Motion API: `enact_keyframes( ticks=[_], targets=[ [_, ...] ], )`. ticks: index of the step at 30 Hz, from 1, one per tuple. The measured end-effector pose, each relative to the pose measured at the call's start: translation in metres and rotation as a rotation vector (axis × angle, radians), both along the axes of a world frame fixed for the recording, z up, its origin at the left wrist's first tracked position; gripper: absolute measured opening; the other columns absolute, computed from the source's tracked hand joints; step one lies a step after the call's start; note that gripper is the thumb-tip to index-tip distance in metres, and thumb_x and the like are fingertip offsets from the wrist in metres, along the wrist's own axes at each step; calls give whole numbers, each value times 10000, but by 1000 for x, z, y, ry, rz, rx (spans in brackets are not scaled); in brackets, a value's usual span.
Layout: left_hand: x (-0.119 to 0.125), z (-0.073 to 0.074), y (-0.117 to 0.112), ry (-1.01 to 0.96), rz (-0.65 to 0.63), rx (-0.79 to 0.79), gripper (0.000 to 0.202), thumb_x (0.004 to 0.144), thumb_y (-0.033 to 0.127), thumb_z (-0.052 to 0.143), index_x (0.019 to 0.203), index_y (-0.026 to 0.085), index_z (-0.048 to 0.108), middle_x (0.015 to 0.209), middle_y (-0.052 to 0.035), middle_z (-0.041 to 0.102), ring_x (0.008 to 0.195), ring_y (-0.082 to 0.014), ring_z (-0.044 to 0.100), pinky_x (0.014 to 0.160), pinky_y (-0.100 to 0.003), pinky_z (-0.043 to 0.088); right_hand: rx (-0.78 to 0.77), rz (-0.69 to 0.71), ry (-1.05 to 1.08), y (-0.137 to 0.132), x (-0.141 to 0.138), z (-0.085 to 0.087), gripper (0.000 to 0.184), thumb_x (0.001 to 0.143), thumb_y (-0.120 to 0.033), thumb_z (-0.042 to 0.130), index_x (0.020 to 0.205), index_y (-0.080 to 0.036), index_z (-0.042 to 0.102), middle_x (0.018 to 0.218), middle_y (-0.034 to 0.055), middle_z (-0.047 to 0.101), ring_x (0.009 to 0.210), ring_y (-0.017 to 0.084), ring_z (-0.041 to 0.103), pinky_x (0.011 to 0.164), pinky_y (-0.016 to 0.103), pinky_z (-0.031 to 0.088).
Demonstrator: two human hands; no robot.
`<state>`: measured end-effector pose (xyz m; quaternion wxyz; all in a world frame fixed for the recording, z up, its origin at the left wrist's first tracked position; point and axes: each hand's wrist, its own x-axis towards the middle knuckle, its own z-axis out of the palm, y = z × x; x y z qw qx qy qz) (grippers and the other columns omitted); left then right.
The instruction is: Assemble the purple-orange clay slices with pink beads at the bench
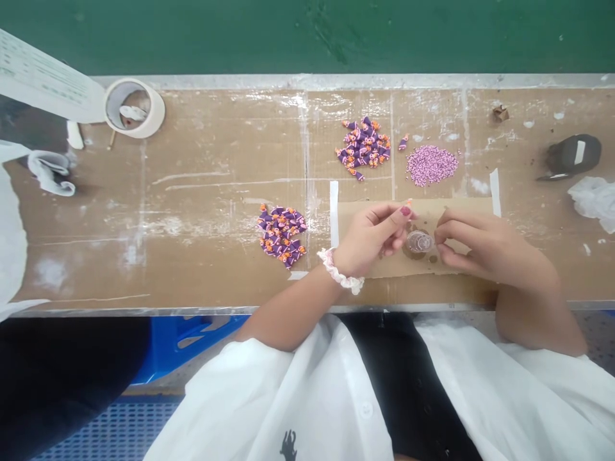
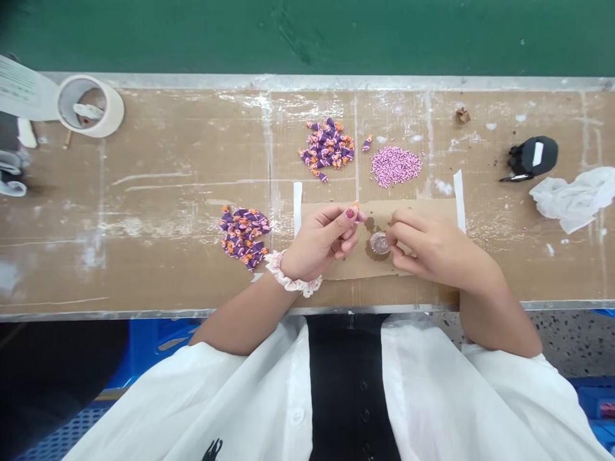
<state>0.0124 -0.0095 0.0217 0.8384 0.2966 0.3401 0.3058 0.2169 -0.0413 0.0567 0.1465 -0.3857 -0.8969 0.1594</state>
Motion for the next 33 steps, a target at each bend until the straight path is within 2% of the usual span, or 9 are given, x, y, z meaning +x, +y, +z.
enact_keyframes(
  ticks=[3,8,12,16,22,28,33],
  targets=[
    [0,1,0,-27,-5,-58,383,743,500,735,830,148,613,583,63,490,465,-30,472,390,-146,306,-17,-32,93,0,0,0,115,880,-113,519,833,-211,481,786,18,538,649,124,502,575,246,424],
    [1,2,-3,-59,-19,-20,374,747,475,739,866,138,629,605,47,547,497,-38,522,404,-140,367,25,-72,190,-1,-3,-1,140,862,-90,542,834,-216,488,788,13,532,661,125,523,581,256,440],
    [1,1,-4,-67,-30,-30,380,715,420,781,916,137,626,661,23,615,558,-69,601,389,-135,406,70,-180,354,-3,-7,-5,170,829,-77,574,830,-230,501,767,7,533,653,142,538,565,293,445],
    [2,0,-4,-108,-74,-113,358,718,400,783,851,135,583,699,3,658,588,-89,650,383,-124,421,136,-298,423,-6,-15,-12,172,811,-86,573,827,-242,500,747,8,533,625,156,534,536,321,431],
    [4,0,-7,-229,-178,-271,299,756,351,760,780,117,575,658,25,616,460,-14,520,328,-91,314,310,-274,378,-10,-23,-21,192,779,-66,601,858,-224,523,793,26,572,659,159,556,573,322,462],
    [7,-2,-10,-268,-172,-305,315,764,365,751,747,117,557,610,38,556,421,0,438,325,-91,265,337,-280,330,-13,-25,-26,145,791,-113,604,854,-230,545,783,27,608,647,165,570,567,317,475],
    [7,1,-10,-285,-145,-306,299,766,325,750,726,123,534,554,61,502,387,12,365,326,-89,227,390,-289,324,-13,-29,-26,184,789,-68,590,861,-226,530,784,22,593,652,159,565,583,308,490]
  ],
)
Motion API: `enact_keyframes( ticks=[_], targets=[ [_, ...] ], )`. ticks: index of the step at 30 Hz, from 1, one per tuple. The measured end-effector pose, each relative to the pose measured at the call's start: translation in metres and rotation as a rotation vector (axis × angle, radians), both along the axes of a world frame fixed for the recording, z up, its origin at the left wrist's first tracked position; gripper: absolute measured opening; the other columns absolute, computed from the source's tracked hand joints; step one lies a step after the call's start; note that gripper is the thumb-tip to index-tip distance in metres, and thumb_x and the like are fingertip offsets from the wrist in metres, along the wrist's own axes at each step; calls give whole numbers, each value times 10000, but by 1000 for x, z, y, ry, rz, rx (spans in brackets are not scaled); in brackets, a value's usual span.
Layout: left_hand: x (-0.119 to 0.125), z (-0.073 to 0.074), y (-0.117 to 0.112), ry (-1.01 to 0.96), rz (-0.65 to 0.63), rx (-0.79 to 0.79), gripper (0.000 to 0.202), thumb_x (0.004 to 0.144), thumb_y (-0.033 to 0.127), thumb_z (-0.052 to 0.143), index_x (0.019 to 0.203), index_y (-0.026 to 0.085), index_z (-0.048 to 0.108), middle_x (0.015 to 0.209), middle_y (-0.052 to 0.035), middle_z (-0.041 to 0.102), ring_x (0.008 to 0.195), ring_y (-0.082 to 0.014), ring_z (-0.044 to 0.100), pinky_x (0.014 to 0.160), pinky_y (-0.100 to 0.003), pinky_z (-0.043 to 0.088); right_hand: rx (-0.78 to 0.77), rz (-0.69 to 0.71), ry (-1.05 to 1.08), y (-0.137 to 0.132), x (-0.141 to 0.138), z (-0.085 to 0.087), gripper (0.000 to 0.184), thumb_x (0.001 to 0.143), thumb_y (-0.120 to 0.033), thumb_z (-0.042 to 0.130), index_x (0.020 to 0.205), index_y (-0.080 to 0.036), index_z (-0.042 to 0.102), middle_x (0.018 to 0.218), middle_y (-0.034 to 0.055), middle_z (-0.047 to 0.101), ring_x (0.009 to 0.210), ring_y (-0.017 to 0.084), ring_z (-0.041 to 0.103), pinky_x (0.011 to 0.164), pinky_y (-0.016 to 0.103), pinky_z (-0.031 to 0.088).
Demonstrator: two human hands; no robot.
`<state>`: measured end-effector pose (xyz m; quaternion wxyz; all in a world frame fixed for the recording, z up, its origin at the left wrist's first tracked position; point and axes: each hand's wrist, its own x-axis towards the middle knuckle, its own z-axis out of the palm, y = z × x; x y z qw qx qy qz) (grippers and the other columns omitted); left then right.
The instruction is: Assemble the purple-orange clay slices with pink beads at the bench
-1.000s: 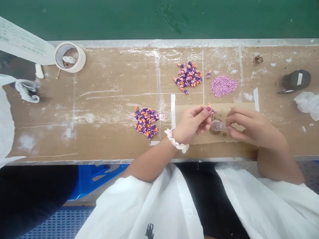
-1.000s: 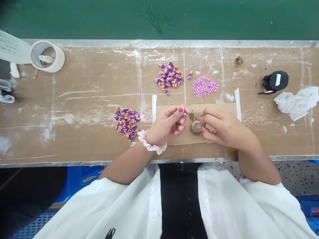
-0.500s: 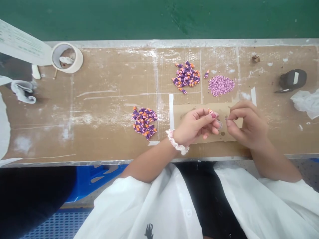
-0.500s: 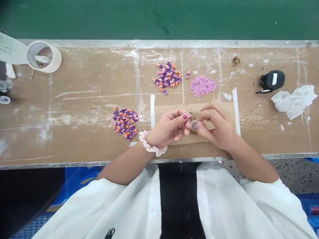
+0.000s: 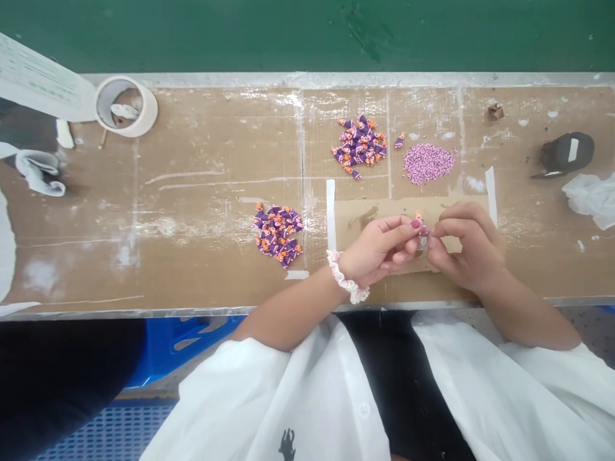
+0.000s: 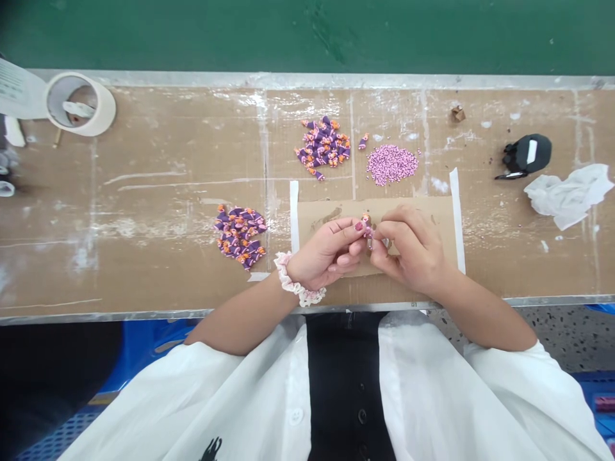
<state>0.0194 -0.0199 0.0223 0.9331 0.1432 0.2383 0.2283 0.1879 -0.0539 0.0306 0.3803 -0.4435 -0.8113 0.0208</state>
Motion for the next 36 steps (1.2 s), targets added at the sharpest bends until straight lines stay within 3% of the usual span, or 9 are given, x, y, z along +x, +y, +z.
enact_keyframes(
  ticks=[18,25,30,36],
  targets=[
    [4,-1,-5,61,51,99,338,775,363,733,699,142,488,598,54,543,418,8,390,346,-106,227,39,-51,-87,-3,0,-1,172,790,-88,625,870,-218,545,774,35,598,638,168,564,555,307,478],
    [5,0,-8,158,127,180,367,740,425,753,723,152,509,600,56,550,447,-7,433,357,-110,243,70,-97,-183,-7,-3,1,181,801,-94,619,886,-236,545,771,43,623,660,190,590,555,334,502],
    [6,0,-10,169,163,197,377,722,416,774,704,143,514,583,55,548,443,-2,420,363,-107,243,39,-120,-196,-7,-8,8,208,797,-61,617,868,-234,528,751,38,619,635,171,589,523,302,495],
    [5,-1,-10,179,124,188,371,740,421,758,708,144,513,555,69,513,431,4,391,369,-104,250,64,-176,-125,-9,-13,4,158,799,-94,626,840,-221,543,740,11,616,598,131,584,501,256,478]
  ],
)
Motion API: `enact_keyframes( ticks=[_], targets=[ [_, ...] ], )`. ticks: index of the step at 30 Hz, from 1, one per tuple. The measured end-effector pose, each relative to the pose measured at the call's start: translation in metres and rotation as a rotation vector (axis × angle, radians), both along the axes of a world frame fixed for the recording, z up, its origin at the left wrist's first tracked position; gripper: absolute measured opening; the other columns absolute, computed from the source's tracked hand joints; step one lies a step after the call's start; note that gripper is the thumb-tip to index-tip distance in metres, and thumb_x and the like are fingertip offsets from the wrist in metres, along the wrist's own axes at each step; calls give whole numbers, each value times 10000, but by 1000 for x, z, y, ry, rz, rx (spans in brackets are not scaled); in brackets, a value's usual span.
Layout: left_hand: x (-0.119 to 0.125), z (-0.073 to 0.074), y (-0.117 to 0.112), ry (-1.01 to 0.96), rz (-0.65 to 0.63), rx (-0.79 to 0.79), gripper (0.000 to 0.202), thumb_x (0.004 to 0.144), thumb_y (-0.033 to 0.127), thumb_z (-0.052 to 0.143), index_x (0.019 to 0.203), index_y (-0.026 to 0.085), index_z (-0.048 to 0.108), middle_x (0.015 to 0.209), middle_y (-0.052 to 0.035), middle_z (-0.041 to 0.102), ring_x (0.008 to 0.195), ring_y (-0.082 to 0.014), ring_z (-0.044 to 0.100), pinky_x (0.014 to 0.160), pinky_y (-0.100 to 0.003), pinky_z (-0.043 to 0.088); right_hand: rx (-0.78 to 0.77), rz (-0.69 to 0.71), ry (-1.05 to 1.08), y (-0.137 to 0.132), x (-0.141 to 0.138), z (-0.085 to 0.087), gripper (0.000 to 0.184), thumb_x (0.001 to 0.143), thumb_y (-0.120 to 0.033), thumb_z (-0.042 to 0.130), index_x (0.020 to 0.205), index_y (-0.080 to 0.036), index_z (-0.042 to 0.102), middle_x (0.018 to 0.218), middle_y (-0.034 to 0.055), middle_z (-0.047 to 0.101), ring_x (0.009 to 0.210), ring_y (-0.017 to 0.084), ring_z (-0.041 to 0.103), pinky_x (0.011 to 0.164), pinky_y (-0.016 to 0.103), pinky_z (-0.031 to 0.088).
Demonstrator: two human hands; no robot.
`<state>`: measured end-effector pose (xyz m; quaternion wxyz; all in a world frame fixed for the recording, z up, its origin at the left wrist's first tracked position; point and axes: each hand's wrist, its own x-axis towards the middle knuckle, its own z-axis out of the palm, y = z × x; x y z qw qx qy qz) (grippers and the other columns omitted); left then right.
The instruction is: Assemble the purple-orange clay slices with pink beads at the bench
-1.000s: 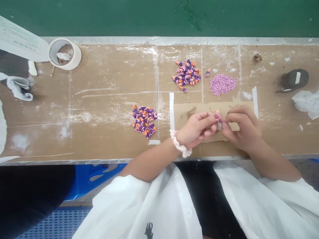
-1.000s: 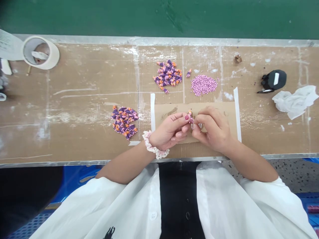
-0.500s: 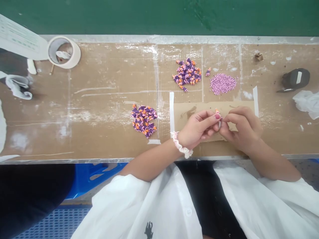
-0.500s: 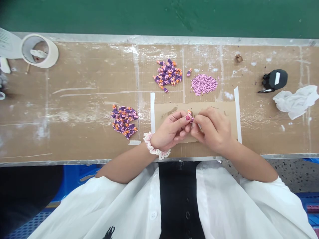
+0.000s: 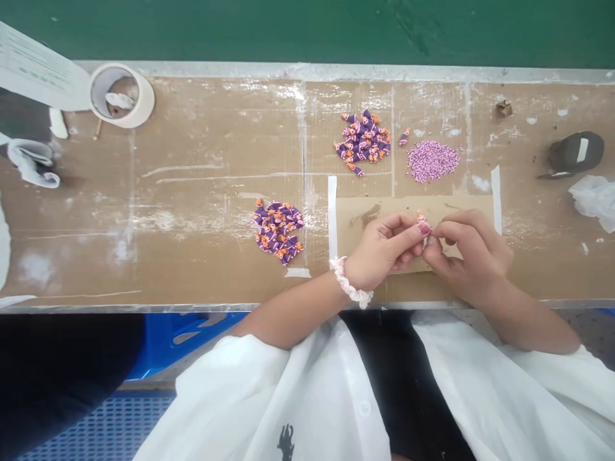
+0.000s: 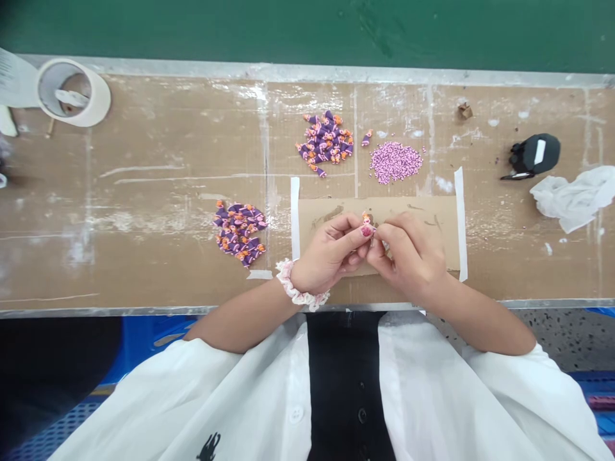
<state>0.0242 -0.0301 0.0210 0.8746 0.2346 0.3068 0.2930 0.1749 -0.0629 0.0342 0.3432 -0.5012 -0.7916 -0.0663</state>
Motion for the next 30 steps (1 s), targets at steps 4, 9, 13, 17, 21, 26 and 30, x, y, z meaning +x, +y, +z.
enact_keyframes(
  ticks=[4,9,13,17,21,26,30],
  targets=[
    [-1,0,1,29,-15,7,378,727,441,760,717,153,516,536,73,507,421,-3,393,358,-110,244,-13,-30,20,-1,-3,-2,159,798,-92,637,832,-218,546,740,6,617,602,124,581,508,248,476],
    [-1,1,3,23,-8,38,400,715,468,763,722,155,514,570,65,534,434,-5,417,359,-117,256,21,12,89,4,-2,-2,177,795,-67,643,853,-205,550,754,8,609,632,124,584,540,249,494],
    [-4,1,7,-21,-5,70,367,740,460,748,784,159,543,609,60,560,455,-9,447,370,-123,271,-22,62,153,5,5,4,155,820,-120,672,909,-207,580,803,26,629,676,141,616,582,274,515],
    [-8,0,12,-55,-3,127,353,736,457,757,840,167,584,614,47,572,495,-26,495,398,-134,297,-27,-23,193,6,18,10,173,802,-146,700,920,-228,605,837,26,637,688,156,616,594,303,509],
    [-10,-4,16,-54,-3,223,349,747,472,741,847,169,597,648,26,593,543,-52,541,450,-167,348,-5,-64,194,10,25,11,179,786,-87,679,881,-228,623,827,31,628,667,167,606,609,332,499],
    [-10,-6,23,221,12,483,292,853,463,577,835,175,533,687,19,568,563,-71,511,506,-204,375,-12,12,177,14,27,8,205,779,-65,675,894,-228,630,805,27,625,664,173,611,608,327,502],
    [-31,10,36,982,-256,1087,161,876,264,519,748,166,515,738,-27,587,726,-140,549,660,-265,406,24,40,144,16,28,4,223,767,-63,701,887,-232,619,824,14,637,636,144,598,589,293,504]
  ],
)
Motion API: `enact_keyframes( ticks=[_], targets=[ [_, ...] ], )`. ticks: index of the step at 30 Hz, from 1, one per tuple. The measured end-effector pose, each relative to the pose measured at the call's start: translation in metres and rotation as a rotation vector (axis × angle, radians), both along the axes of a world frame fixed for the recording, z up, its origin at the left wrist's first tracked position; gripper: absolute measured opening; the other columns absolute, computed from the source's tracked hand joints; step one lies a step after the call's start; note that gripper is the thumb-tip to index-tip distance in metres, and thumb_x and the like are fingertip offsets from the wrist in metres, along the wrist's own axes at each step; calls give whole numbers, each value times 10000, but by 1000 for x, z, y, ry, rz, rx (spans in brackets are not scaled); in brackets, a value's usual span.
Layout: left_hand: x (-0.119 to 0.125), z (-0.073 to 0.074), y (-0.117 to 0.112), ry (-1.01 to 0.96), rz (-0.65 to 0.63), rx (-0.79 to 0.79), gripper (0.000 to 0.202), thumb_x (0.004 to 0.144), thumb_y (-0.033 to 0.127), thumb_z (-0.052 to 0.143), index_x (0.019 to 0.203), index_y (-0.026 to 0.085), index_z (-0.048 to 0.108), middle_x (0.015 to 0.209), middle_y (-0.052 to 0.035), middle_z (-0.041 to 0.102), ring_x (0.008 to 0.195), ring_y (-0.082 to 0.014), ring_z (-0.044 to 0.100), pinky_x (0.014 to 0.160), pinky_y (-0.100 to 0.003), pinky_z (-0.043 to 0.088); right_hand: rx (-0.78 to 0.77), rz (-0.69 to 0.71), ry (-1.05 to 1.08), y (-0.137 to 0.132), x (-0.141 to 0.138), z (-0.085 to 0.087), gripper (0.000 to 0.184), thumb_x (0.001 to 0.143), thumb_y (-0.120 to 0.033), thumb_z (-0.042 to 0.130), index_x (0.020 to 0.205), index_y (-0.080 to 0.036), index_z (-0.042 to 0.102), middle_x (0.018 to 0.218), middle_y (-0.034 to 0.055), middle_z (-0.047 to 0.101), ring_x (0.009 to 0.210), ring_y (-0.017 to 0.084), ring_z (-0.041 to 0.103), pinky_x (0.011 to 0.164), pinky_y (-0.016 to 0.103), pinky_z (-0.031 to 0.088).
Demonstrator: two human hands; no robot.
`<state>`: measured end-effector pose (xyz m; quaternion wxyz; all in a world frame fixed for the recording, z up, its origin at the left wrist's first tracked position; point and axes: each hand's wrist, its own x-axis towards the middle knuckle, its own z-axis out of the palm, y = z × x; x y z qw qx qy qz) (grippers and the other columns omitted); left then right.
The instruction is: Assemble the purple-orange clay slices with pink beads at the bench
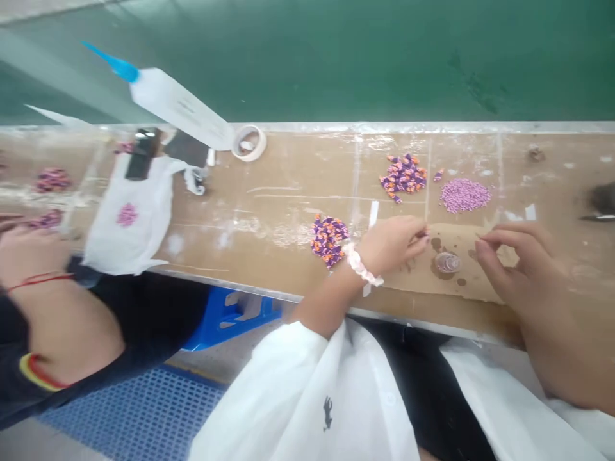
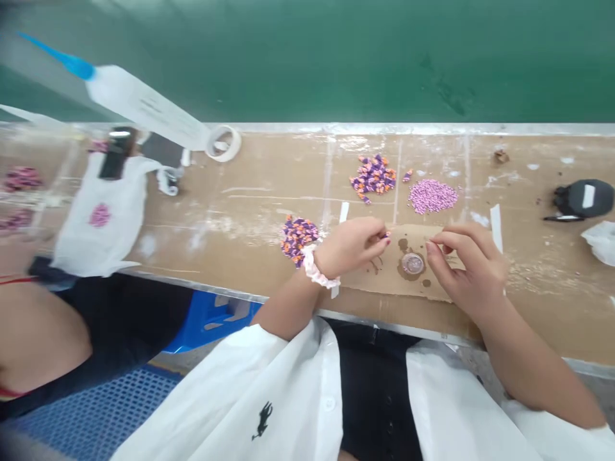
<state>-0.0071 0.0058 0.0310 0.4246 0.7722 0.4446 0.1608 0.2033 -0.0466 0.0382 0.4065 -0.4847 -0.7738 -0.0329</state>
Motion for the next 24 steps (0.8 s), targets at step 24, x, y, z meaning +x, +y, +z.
enact_keyframes(
  ticks=[24],
  targets=[
    [-58,12,77,339,265,323,308,954,267,428,1212,140,539,1074,-110,645,965,-182,572,893,-322,425,145,40,4,7,6,-5,232,751,-55,710,841,-228,585,765,18,635,603,134,601,544,262,510]
  ],
)
